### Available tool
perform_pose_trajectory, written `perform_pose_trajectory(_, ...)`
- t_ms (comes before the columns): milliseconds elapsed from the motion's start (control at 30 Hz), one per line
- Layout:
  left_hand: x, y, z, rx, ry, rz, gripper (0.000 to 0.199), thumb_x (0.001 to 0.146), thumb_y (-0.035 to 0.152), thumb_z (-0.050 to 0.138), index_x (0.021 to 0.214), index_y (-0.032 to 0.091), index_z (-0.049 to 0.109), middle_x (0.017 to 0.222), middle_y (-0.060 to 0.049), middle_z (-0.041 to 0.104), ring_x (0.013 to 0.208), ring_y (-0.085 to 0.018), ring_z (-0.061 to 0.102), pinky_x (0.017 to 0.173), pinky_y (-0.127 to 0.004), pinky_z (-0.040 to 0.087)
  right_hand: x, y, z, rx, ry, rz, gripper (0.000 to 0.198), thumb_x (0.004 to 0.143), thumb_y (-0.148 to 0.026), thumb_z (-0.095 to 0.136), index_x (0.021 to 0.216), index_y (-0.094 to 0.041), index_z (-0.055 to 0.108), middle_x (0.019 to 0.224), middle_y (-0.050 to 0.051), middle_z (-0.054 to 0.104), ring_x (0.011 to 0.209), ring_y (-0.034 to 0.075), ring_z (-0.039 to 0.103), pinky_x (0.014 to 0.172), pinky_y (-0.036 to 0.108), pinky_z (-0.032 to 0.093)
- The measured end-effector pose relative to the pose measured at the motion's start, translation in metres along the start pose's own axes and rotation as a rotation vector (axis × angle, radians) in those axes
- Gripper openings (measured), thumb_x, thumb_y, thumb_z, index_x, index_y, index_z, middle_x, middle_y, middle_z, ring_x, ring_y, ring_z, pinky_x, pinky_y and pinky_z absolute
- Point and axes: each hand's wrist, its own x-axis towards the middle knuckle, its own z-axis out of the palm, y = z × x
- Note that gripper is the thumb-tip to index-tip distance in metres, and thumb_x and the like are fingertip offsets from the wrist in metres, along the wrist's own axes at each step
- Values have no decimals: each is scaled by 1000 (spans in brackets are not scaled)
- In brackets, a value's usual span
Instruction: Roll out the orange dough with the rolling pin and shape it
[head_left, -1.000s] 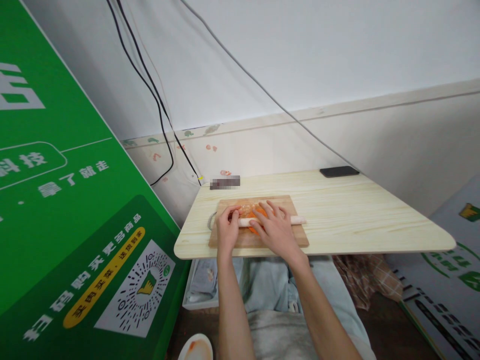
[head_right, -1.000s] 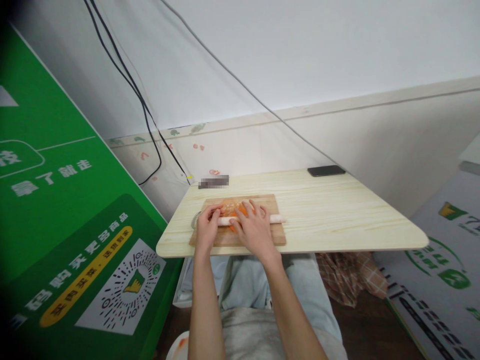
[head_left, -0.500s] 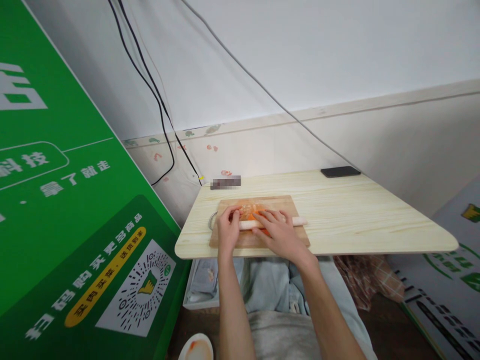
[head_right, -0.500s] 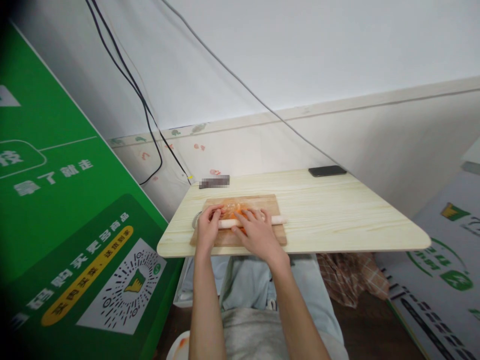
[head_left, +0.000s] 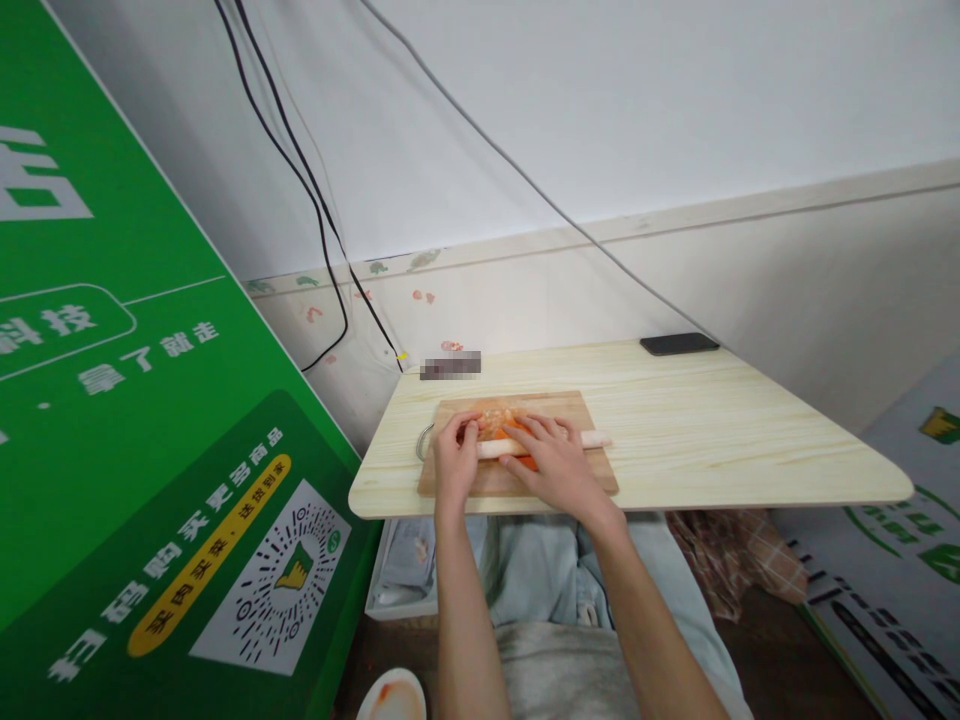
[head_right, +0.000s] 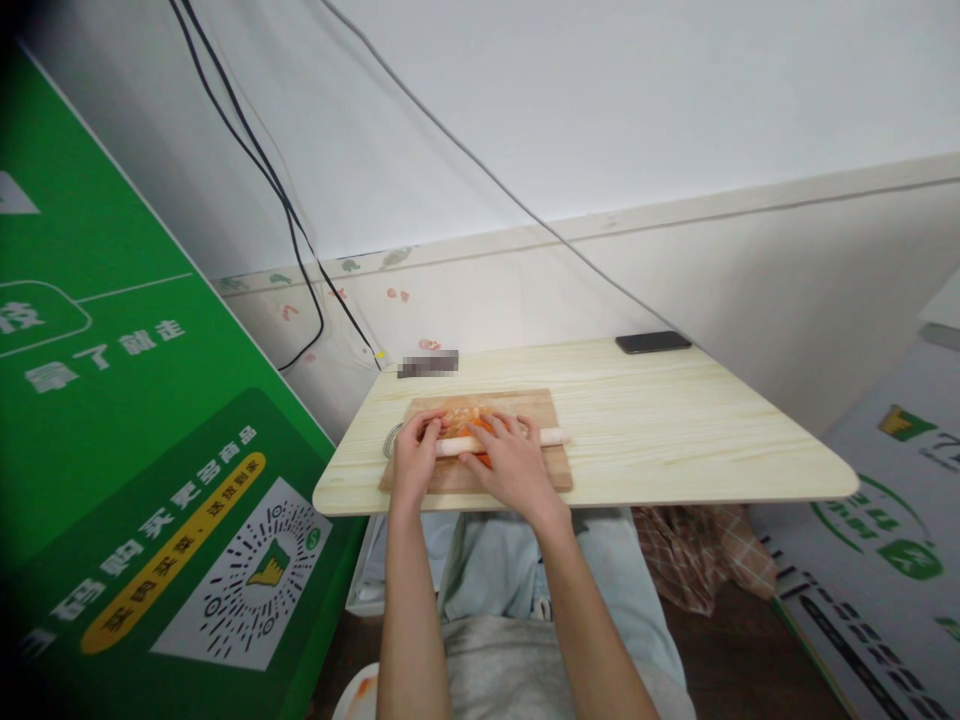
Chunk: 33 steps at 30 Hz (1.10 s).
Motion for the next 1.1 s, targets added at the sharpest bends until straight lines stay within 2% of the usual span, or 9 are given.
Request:
perform_pose_trajectory(167,0,-1,0,-15,-4,-5,22,96,26,61,103,20,81,101,-9,84,94,-24,79,89,-36,62,-2,-1,-4,7,-6,1,48,112,-47,59,154,-25,70,161,16,66,152,34,55,127,58,33)
perform_pose_trajectory(433,0,-2,0,-20,-5,5,22,97,27,61,103,20,80,97,-8,84,93,-24,79,92,-36,62,-9,7,-5,39,-101,-36,55,113,-50,58,162,-26,62,165,15,63,156,33,52,131,60,28)
perform_pose_trajectory(900,0,0,1,-24,-3,5,22,97,25,60,103,19,81,96,-7,84,92,-22,79,88,-33,64,0,3,-2,7,-4,-9,47,112,-48,57,151,-25,71,160,15,67,151,33,55,125,56,33)
perform_pose_trajectory(1100,0,0,1,-18,-5,16,22,97,25,60,103,20,80,97,-7,84,94,-22,79,92,-35,62,-5,5,-7,35,-101,-20,54,113,-50,57,160,-24,64,163,15,64,154,33,52,128,57,30)
